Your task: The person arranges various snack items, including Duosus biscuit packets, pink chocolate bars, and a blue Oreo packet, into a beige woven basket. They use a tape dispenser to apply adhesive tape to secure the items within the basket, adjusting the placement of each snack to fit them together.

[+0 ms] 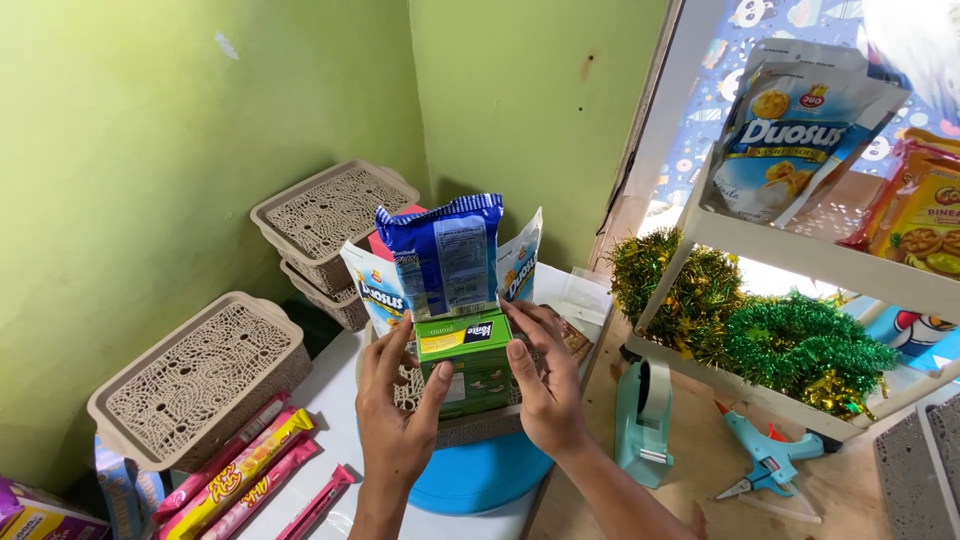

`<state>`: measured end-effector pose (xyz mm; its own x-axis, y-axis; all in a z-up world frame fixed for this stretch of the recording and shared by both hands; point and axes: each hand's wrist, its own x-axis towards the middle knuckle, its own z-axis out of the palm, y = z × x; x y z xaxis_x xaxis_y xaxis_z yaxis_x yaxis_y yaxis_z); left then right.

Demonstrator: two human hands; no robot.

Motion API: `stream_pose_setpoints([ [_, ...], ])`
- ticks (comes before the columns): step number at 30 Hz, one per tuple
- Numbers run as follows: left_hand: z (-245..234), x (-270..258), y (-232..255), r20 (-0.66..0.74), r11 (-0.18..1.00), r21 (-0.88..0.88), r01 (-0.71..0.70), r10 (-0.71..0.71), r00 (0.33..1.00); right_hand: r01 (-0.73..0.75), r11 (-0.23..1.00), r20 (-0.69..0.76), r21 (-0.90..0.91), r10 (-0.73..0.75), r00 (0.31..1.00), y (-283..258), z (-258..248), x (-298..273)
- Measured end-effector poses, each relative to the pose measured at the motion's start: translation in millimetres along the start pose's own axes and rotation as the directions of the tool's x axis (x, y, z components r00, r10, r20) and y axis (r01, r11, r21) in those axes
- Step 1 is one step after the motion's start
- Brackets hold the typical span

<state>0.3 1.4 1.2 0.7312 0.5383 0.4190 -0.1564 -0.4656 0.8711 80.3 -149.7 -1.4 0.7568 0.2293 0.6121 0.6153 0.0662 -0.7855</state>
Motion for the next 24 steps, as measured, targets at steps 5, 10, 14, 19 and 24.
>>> stream_pose_setpoints([
  [5,2.5,-0.7,-2.8,0.034,0.994,0.067,-0.092,0.089,0.995,-0.01,0.999,-0.028,0.032,0.011,1.0,3.4,6.0,-3.6],
  [10,-1.8,1.8,-2.1,0.056,0.989,0.074,-0.13,0.127,0.99,-0.108,0.958,0.025,0.267,0.105,0.994,10.3,5.2,-4.2],
  [14,-4.6,3.7,-6.9,0.095,0.98,0.145,-0.137,0.124,0.988,-0.138,0.9,0.05,0.413,0.129,0.99,19.1,5.3,-4.6],
  [19,-5.9,4.1,-5.2,0.085,0.992,0.096,-0.088,0.08,0.993,-0.128,0.885,0.063,0.448,0.112,0.992,21.2,5.2,-2.3],
  [24,-9.4,7.7,-6.1,0.054,0.998,-0.023,-0.057,0.058,0.997,-0.127,0.914,0.106,0.386,0.092,0.99,8.9,-4.6,3.4],
])
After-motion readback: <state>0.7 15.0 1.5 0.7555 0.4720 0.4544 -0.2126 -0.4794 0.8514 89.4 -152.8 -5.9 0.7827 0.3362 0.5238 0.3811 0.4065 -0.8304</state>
